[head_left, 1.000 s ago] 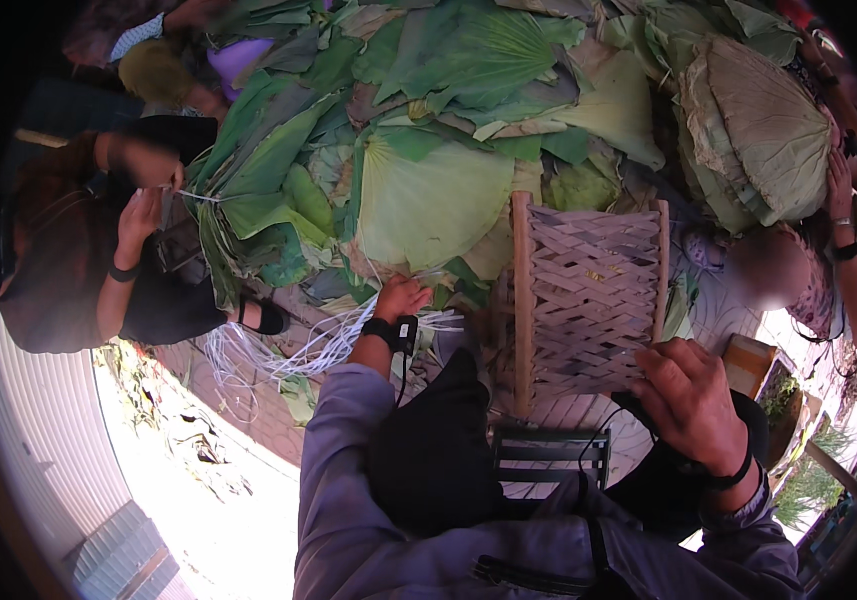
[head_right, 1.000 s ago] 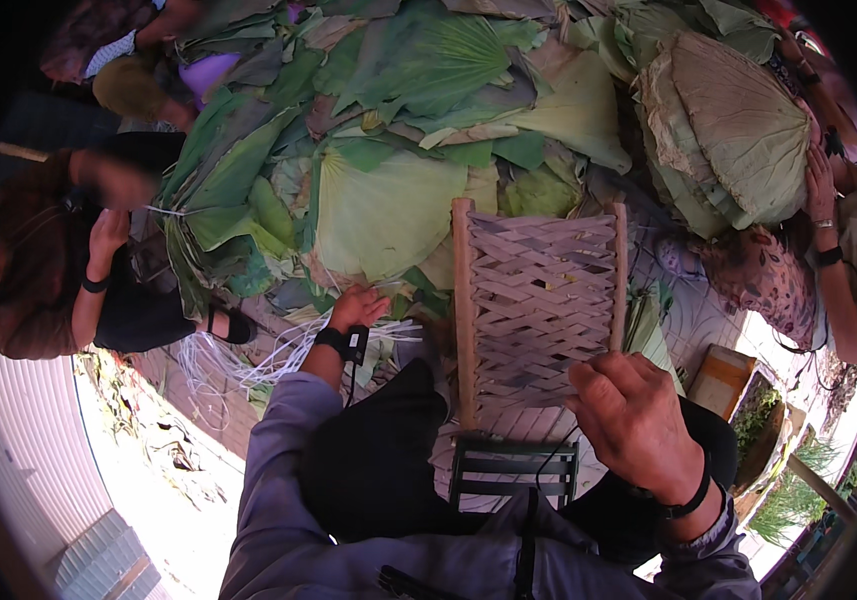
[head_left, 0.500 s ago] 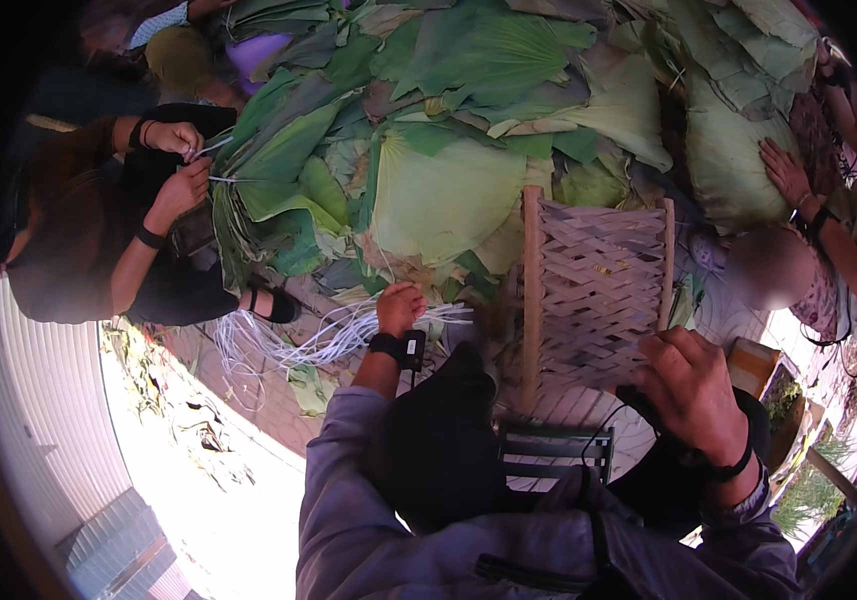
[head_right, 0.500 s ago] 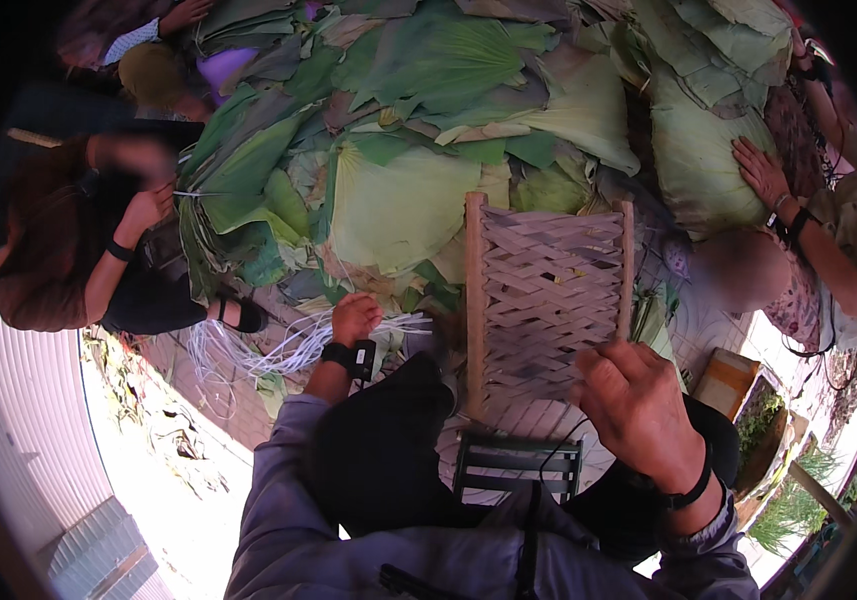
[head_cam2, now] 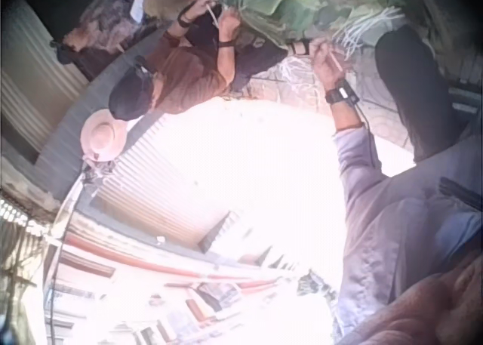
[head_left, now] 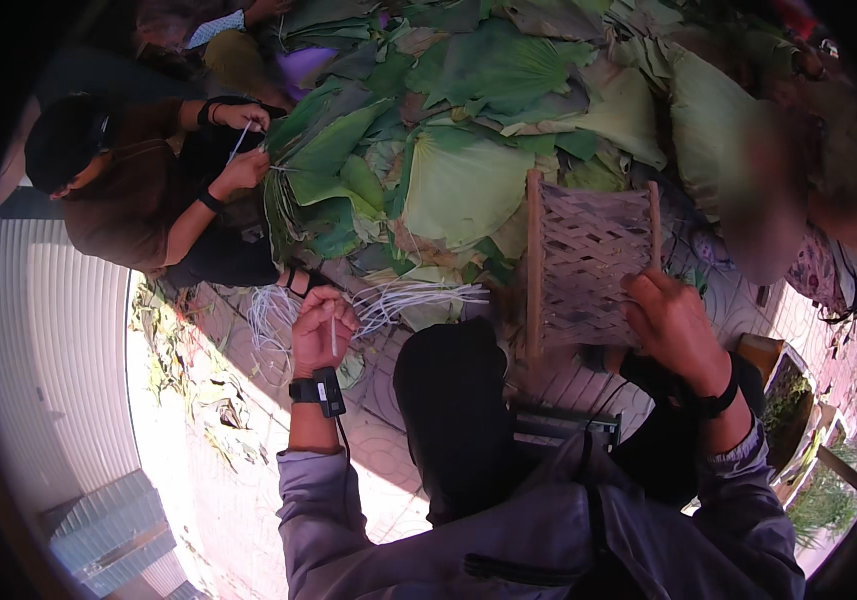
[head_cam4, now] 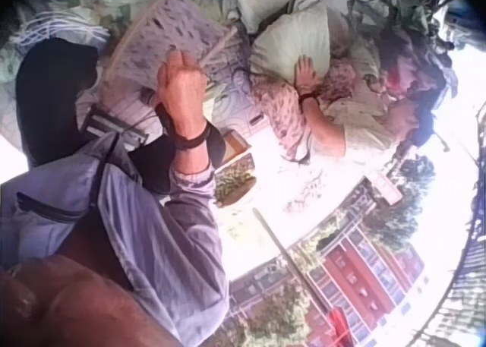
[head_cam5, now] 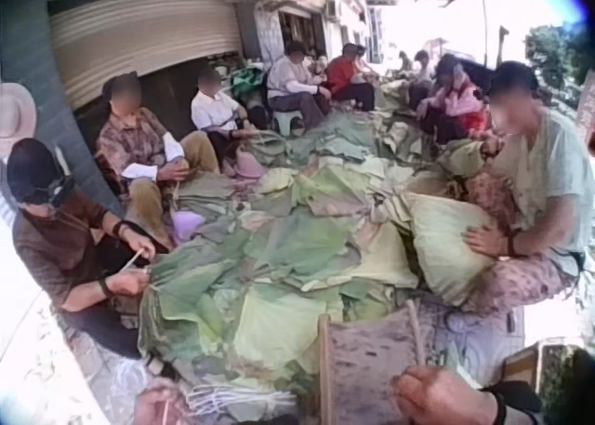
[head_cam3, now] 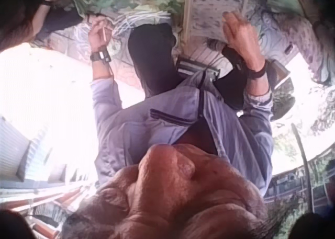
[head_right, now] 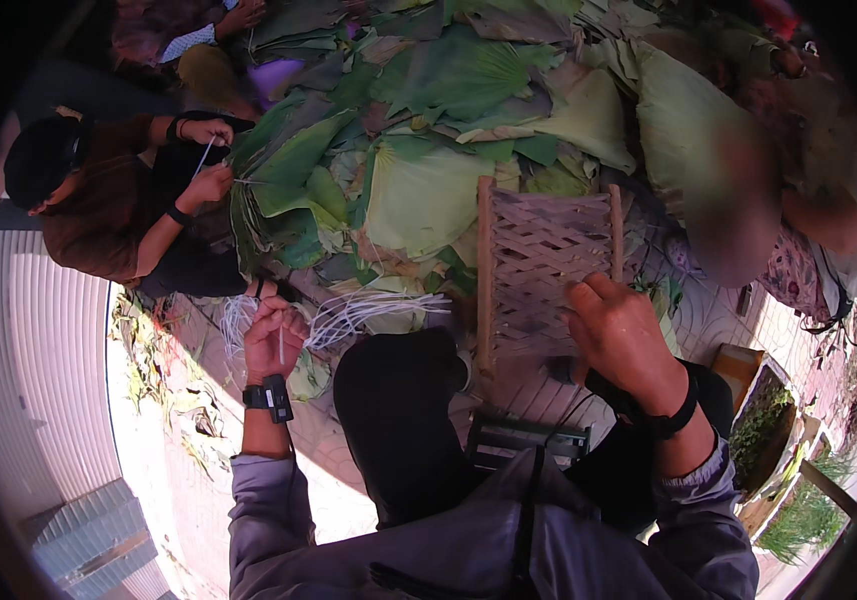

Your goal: The person sits on a low stool and weaves a small basket using a white plastic strip. They pull the strip through the woven frame, adjust the tension, and secure the weave. The person also handles large green leaves, folding them and placing them on a pile.

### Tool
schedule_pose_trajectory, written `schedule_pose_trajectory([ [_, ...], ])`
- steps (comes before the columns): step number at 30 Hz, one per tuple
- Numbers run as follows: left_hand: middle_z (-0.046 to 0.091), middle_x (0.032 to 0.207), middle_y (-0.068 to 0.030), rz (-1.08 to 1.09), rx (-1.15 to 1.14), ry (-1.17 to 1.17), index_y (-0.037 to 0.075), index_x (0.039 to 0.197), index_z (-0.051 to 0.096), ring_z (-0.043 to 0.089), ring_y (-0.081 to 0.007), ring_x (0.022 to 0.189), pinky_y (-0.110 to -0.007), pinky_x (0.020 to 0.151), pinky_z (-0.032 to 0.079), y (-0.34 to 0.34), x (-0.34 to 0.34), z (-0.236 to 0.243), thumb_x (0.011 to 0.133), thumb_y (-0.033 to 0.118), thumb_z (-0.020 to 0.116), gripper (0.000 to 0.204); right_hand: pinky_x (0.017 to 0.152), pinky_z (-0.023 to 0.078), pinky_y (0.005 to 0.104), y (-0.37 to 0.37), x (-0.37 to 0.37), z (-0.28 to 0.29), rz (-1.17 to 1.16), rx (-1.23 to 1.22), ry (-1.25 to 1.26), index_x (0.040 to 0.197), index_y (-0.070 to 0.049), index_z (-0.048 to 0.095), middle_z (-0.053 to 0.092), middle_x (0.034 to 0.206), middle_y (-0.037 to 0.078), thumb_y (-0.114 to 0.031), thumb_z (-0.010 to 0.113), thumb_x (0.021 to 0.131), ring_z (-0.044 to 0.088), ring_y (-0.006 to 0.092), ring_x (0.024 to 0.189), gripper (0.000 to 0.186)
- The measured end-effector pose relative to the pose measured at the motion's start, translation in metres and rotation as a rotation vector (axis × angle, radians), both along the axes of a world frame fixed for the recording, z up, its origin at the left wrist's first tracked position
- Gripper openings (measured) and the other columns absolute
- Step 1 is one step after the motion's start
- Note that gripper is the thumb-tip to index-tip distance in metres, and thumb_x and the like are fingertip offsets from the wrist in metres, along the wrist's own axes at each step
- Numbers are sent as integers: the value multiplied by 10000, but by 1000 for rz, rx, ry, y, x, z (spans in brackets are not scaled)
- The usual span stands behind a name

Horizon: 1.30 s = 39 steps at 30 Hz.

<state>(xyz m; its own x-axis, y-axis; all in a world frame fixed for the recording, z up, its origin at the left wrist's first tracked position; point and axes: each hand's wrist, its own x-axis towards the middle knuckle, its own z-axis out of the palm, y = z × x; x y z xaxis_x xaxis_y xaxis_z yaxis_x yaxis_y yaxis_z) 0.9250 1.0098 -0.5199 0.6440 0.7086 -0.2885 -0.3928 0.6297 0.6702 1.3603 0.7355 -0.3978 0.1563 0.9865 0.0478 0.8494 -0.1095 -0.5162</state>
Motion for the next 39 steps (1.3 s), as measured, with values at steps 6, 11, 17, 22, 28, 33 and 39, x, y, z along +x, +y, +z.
schedule_pose_trajectory([
  [6,571,807,-50,41,210,-50,35,1144,640,557,-201,771,-352,762,461,-30,-21,117,944,70,617,204,699,507,516,-9,1,-4,-15,22,44,1032,-22,623,619,942,175,-92,715,838,633,448,838,226],
  [11,565,847,-44,207,384,-20,32,1139,641,535,-182,790,-330,757,432,-47,-21,177,948,82,626,198,729,503,525,-12,1,-12,-11,54,97,1025,-26,622,634,985,191,-104,695,858,632,460,872,198],
  [17,599,954,-58,531,415,122,15,1230,598,587,-188,892,-320,834,522,-63,-47,211,953,74,674,294,768,508,512,-15,1,-14,15,44,124,1028,-10,627,647,994,207,-108,699,858,633,464,917,210],
  [22,583,946,-60,607,567,84,19,1216,604,568,-187,889,-331,824,493,-103,-47,257,970,84,660,260,772,508,496,-16,1,-11,-6,72,199,1021,4,623,645,977,227,-113,708,855,626,468,913,220],
  [28,520,870,-58,429,707,-91,7,1207,610,516,-191,863,-336,799,420,-146,-21,299,968,54,619,243,778,498,485,-16,-1,-14,30,143,238,1018,27,635,644,969,238,-101,718,845,619,470,917,231],
  [33,537,878,-66,347,818,-109,15,1206,611,521,-194,848,-343,801,418,-165,13,318,960,73,632,254,784,501,472,-16,-5,-13,57,168,303,1008,45,643,647,959,232,-98,724,841,618,459,891,234],
  [39,559,858,-71,55,756,-132,11,1163,617,572,-207,789,-357,724,460,-200,94,307,947,84,671,234,779,508,382,-21,-5,-13,27,99,483,1078,51,644,666,899,153,-80,750,854,651,274,822,281],
])
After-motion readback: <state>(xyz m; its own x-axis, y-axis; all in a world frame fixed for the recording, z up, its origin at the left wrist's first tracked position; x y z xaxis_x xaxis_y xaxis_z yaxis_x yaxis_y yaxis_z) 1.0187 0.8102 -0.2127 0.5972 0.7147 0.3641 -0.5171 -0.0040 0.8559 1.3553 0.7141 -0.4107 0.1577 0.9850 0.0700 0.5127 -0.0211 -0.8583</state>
